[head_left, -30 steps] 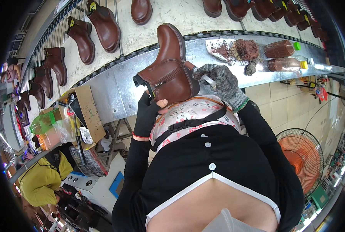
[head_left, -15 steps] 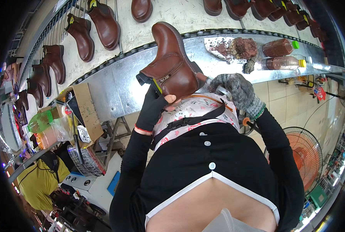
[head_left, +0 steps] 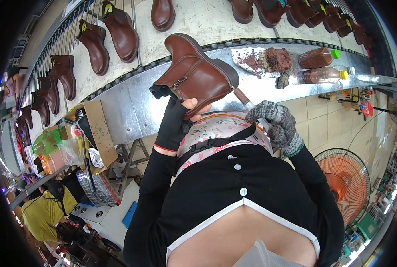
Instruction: The person picks up boots from a conveyor belt one at a time, applies compound along the seams using an applicator tool, and places the boots back onto the conveyor belt.
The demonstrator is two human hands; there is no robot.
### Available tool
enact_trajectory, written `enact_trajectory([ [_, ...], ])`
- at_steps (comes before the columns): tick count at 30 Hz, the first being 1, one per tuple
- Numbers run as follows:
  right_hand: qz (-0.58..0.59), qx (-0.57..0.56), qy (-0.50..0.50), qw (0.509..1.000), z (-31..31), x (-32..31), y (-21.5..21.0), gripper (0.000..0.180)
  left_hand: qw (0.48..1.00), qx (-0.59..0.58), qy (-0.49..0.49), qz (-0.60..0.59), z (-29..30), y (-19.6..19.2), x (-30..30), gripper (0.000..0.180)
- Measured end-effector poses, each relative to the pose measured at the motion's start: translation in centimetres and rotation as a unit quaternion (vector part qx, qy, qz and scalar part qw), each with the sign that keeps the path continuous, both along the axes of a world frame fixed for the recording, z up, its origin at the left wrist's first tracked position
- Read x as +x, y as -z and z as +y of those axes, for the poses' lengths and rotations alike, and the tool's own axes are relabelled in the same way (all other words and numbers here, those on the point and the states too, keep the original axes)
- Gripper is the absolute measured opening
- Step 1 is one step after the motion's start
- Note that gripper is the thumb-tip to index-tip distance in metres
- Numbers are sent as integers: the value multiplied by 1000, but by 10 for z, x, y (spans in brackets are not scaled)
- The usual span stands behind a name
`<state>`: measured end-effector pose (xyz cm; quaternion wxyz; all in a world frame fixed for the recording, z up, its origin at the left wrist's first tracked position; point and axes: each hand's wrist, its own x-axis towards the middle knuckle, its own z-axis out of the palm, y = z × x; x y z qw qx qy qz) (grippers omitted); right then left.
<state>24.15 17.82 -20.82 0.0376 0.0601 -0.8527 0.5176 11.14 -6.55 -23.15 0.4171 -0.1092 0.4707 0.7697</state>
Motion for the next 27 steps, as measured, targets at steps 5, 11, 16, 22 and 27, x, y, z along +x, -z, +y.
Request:
enact_trajectory([
  [5, 49, -20, -9, 999, -3, 1, 0, 39, 997, 65, -33, -37, 0, 2, -8, 53],
  [11, -106, -203, 84, 970, 7, 13, -6, 44, 995, 83, -49, -27, -6, -2, -12, 56],
  [16, -44, -341, 377, 860, 13, 7, 34, 67, 996, 32, 34, 78, 1, -1, -34, 62],
  [22, -114, -744, 278, 596, 35, 6, 147, 30, 987, 37, 82, 135, 60, -13, -125, 48],
  [27, -86, -485, 440, 751, 12, -10, 164, 17, 972, -19, 84, 217, 123, 17, -248, 30],
])
